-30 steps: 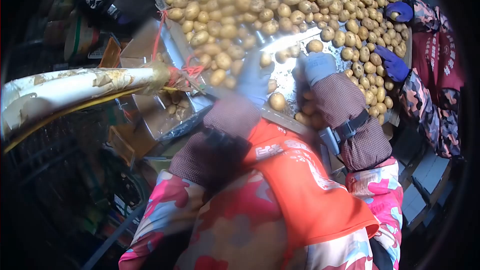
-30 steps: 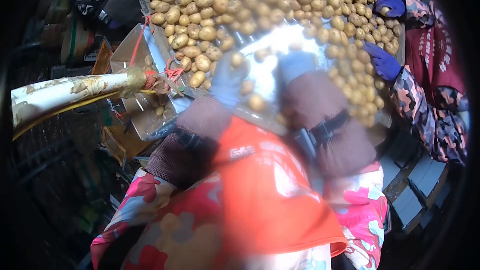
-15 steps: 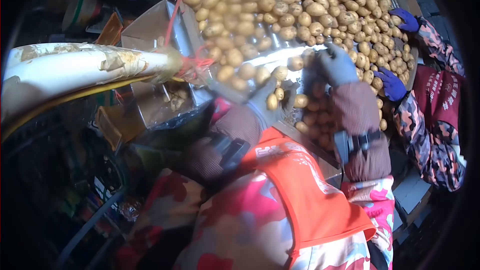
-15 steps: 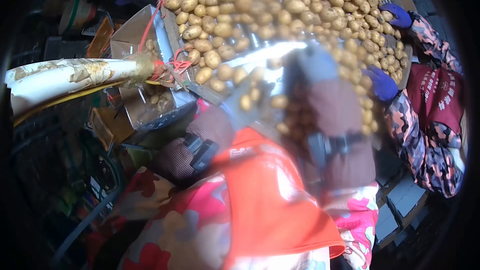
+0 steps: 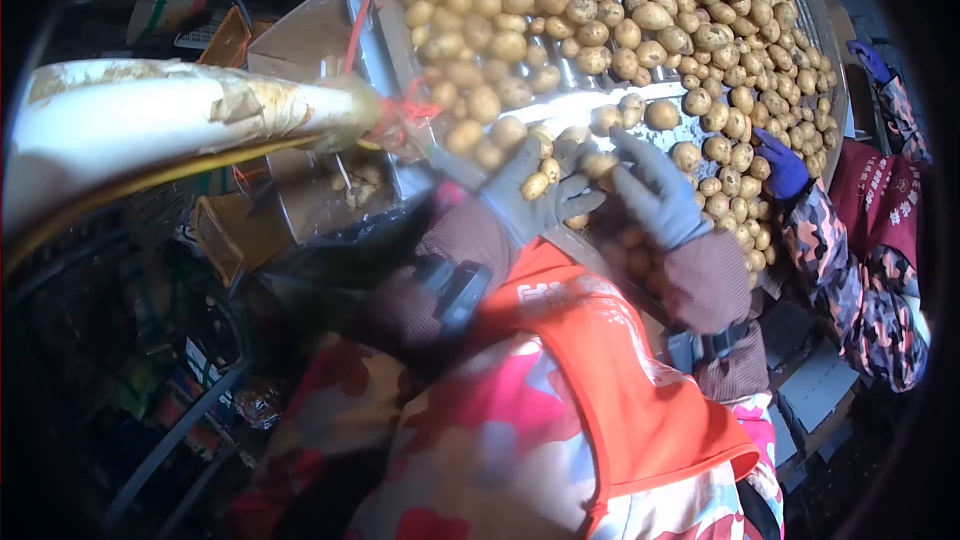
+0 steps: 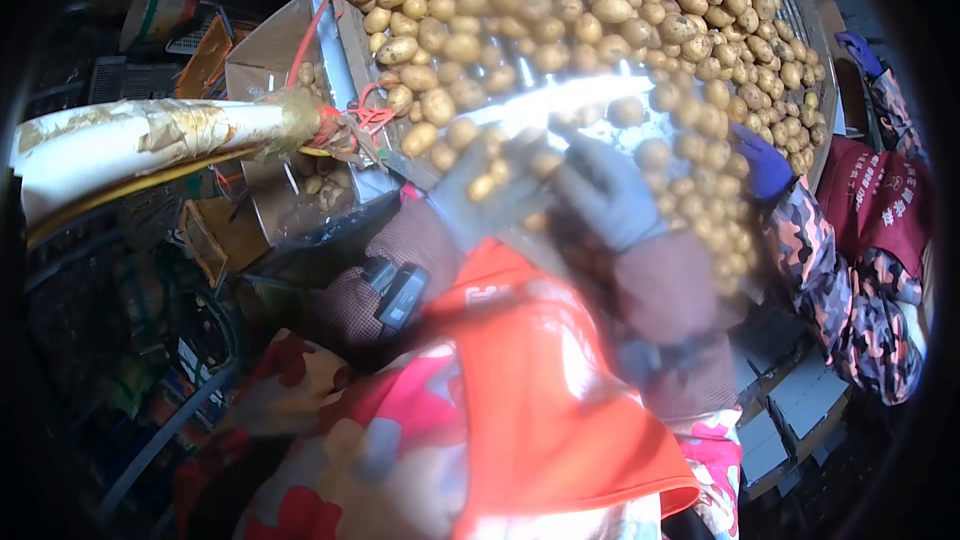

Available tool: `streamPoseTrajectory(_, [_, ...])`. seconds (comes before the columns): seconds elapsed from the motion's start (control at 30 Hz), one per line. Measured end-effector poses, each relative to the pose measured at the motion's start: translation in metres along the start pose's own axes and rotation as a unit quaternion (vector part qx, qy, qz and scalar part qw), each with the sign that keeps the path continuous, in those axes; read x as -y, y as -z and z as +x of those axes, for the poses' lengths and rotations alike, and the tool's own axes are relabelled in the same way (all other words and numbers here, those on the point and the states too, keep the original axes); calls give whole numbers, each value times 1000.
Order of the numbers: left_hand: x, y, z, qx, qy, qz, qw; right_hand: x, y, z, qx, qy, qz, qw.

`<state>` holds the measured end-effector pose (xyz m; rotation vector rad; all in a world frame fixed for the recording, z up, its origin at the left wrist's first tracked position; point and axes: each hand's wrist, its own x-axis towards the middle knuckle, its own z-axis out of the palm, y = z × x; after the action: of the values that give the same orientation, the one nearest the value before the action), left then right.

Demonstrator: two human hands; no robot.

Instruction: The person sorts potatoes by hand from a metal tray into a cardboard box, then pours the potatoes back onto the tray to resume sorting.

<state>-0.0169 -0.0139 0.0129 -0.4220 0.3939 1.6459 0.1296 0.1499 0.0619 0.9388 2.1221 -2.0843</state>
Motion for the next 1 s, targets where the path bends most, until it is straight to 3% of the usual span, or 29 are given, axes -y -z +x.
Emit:
streamPoseTrajectory(0.03, [1, -1, -4, -3, -12, 18, 1000, -17, -11, -12, -76, 85, -87, 990])
streamPoseTrajectory(0.1, [-1, 13, -15, -56, 22, 10, 998, -65, -8, -32, -156, 77, -105, 979])
streamPoseTrajectory(0.17, [-6, 22, -41, -100, 36, 27, 994, -73, -7, -61, -144, 24, -133, 980])
streamPoseTrajectory(0.2, [-5, 27, -54, -166, 7, 90, 982, -79, -4, -69, -138, -2, -146, 980])
streamPoseTrajectory(0.3, [-13, 62, -106, -190, -27, 94, 977, -148, 46, -62, -183, 29, -355, 916])
streamPoseTrajectory(0.37, [-20, 91, -147, -197, -59, 70, 976, -146, 58, -49, -239, 9, -308, 921])
streamPoseTrajectory(0.5, [-31, 166, -254, -249, -165, 24, 954, -157, 65, -42, -235, 30, -276, 932])
streamPoseTrajectory(0.53, [-34, 190, -285, -270, -201, 9, 942, -135, 56, -47, -223, -2, -263, 939])
streamPoseTrajectory(0.6, [-42, 240, -345, -348, -282, -23, 894, -144, 58, -53, -201, 24, -315, 927])
streamPoseTrajectory(0.67, [-54, 288, -400, -447, -360, -45, 818, -134, 55, -74, -200, 47, -333, 920])
streamPoseTrajectory(0.73, [-77, 316, -430, -513, -394, -33, 762, -141, 61, -101, -260, 106, -411, 867])
streamPoseTrajectory(0.77, [-91, 315, -428, -502, -390, 0, 772, -149, 70, -119, -296, 126, -452, 832])
streamPoseTrajectory(0.83, [-115, 290, -394, -424, -342, 90, 834, -197, 98, -164, -398, 77, -501, 765])
streamPoseTrajectory(0.9, [-122, 229, -330, -274, -221, 193, 916, -221, 107, -197, -480, 9, -505, 717])
streamPoseTrajectory(0.93, [-114, 185, -289, -244, -150, 229, 930, -238, 113, -202, -497, -47, -519, 694])
streamPoseTrajectory(0.97, [-106, 141, -248, -208, -80, 270, 937, -198, 102, -191, -317, -188, -673, 642])
streamPoseTrajectory(1.0, [-92, 106, -209, -218, -50, 295, 929, -174, 97, -169, -304, -253, -620, 678])
